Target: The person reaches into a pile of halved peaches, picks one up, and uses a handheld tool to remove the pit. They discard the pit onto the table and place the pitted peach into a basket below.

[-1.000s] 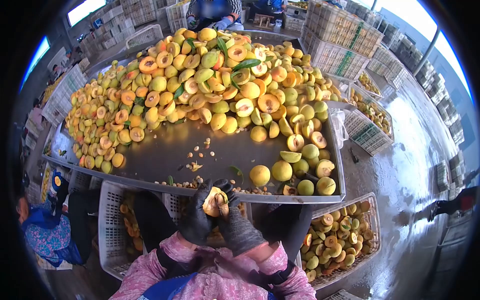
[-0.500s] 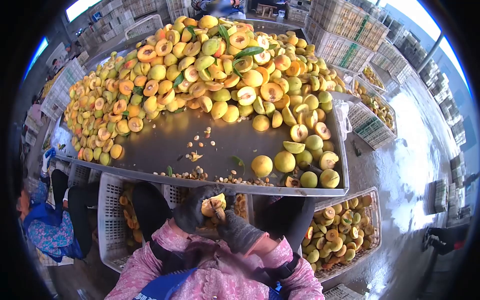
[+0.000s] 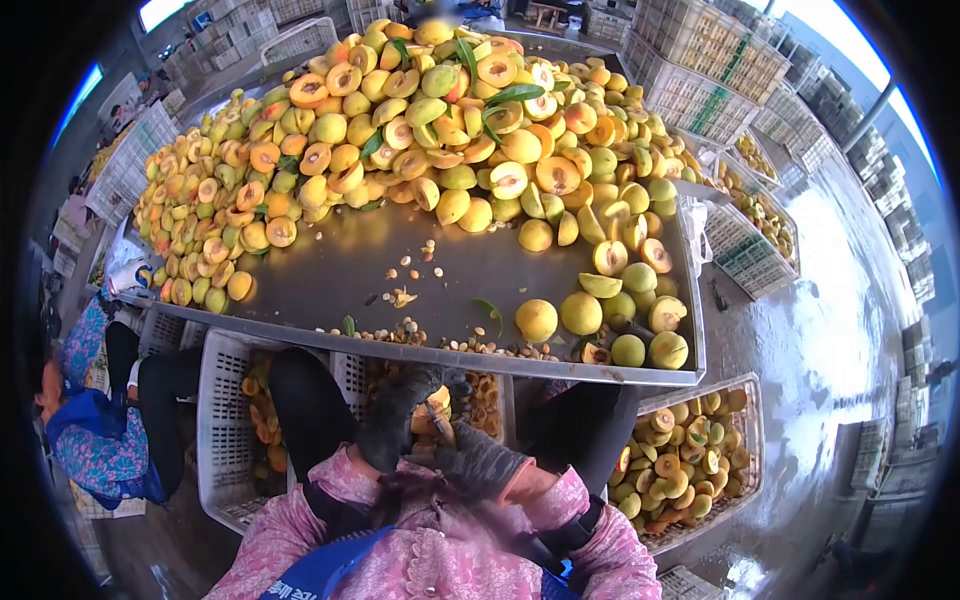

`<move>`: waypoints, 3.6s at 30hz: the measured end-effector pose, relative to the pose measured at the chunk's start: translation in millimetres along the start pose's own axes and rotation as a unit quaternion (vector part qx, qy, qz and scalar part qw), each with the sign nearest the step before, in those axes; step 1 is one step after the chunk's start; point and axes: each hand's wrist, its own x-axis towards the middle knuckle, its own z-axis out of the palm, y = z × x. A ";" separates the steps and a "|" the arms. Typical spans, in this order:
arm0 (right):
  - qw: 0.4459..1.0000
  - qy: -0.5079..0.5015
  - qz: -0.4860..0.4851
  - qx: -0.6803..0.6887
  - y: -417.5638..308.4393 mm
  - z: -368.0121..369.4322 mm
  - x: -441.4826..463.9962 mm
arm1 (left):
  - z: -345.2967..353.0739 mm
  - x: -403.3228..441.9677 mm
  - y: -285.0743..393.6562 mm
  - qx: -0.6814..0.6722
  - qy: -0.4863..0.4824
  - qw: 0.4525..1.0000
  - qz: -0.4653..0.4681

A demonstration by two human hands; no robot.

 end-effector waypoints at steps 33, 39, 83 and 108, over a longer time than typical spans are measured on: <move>0.853 0.042 0.446 0.267 32.5 22.3 -36.2 | -177.5 -44.2 -33.0 0.318 0.226 0.875 -0.288; 0.976 0.015 0.207 -0.067 49.0 33.2 -57.4 | -32.5 104.4 26.0 0.173 0.018 0.978 -0.115; 0.941 0.068 0.312 -0.112 5.2 -0.1 -4.1 | 12.7 29.3 38.0 -0.078 0.078 0.993 -0.045; 0.994 0.022 0.067 -0.089 8.5 21.4 -15.8 | 43.7 4.9 22.4 -0.334 0.252 0.853 -0.312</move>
